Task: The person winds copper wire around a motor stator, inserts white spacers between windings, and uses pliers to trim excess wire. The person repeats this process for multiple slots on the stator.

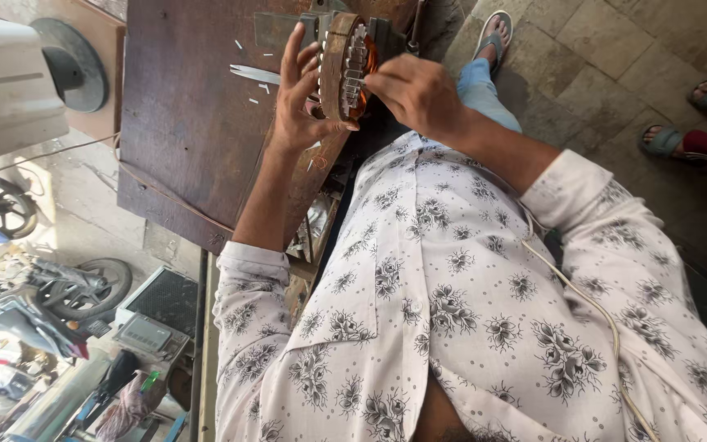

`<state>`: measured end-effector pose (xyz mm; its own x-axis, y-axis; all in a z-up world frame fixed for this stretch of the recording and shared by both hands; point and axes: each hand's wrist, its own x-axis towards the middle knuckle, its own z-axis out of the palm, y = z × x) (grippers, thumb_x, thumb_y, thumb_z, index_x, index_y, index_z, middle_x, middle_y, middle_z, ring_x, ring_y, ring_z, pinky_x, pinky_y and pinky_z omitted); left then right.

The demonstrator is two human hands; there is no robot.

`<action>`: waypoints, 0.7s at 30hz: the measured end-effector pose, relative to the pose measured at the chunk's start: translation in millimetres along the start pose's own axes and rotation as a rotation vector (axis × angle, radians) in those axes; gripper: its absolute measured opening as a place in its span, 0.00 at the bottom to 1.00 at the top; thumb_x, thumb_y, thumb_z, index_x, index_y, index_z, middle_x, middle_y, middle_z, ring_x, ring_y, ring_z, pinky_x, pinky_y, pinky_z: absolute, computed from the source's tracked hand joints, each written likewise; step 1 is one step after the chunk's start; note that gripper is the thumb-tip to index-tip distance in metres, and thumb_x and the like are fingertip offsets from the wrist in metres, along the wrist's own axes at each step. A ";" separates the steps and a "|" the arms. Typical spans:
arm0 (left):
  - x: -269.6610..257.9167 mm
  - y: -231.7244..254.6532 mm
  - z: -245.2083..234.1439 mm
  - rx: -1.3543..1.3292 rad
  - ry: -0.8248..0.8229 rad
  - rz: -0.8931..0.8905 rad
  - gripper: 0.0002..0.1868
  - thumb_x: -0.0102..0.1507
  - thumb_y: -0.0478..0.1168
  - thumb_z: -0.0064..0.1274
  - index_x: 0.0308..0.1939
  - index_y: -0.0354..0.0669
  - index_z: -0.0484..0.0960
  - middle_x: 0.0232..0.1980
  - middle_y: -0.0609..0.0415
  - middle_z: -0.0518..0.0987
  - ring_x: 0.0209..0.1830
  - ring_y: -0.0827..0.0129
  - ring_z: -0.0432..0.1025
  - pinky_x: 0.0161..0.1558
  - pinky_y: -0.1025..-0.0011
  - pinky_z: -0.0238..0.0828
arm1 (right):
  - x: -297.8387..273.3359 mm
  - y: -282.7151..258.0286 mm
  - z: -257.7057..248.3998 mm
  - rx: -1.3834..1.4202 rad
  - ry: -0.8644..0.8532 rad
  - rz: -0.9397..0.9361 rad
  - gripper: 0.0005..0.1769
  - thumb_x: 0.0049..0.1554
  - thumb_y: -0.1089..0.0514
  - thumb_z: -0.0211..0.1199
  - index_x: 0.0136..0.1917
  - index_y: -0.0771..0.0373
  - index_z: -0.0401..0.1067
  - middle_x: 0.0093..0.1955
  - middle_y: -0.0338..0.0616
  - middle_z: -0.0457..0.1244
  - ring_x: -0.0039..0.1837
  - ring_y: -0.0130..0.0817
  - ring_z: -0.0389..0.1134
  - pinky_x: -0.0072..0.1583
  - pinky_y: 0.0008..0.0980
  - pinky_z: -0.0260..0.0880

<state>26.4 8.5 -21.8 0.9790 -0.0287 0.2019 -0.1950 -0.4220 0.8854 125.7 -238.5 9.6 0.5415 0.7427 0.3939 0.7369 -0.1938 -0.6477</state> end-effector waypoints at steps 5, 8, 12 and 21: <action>-13.9 -6.4 9.9 -0.092 0.044 -0.022 0.47 0.49 0.69 0.73 0.64 0.47 0.84 0.86 0.47 0.45 0.81 0.49 0.61 0.77 0.48 0.68 | -18.9 -1.5 -2.0 -0.107 0.026 -0.101 0.20 0.62 0.62 0.69 0.68 0.61 0.75 0.55 0.43 0.65 0.55 0.38 0.68 0.58 0.37 0.75; -21.8 -5.0 10.0 -0.094 0.042 -0.051 0.48 0.50 0.70 0.71 0.66 0.46 0.83 0.86 0.46 0.44 0.84 0.48 0.57 0.80 0.47 0.64 | -25.1 -2.3 6.0 -0.102 -0.002 -0.082 0.22 0.60 0.64 0.69 0.68 0.60 0.76 0.55 0.42 0.65 0.57 0.39 0.68 0.59 0.38 0.74; -9.5 -2.4 5.1 -0.116 0.004 -0.095 0.48 0.51 0.70 0.74 0.65 0.43 0.83 0.86 0.44 0.45 0.84 0.46 0.57 0.84 0.43 0.62 | -18.4 8.0 12.9 -0.072 0.020 -0.074 0.23 0.63 0.63 0.68 0.71 0.57 0.75 0.54 0.42 0.65 0.54 0.37 0.67 0.57 0.36 0.74; 26.1 31.1 -11.5 -0.456 0.288 -0.505 0.27 0.68 0.44 0.65 0.68 0.43 0.75 0.63 0.38 0.76 0.60 0.62 0.77 0.59 0.62 0.82 | -0.3 23.8 -17.7 -0.112 -0.020 -0.193 0.26 0.62 0.51 0.72 0.71 0.54 0.73 0.51 0.39 0.64 0.50 0.36 0.68 0.53 0.38 0.72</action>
<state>45.2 5.0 15.9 0.9138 0.3345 -0.2304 0.2088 0.0997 0.9729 150.2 -254.7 5.6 0.3788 0.7855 0.4894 0.8670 -0.1162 -0.4845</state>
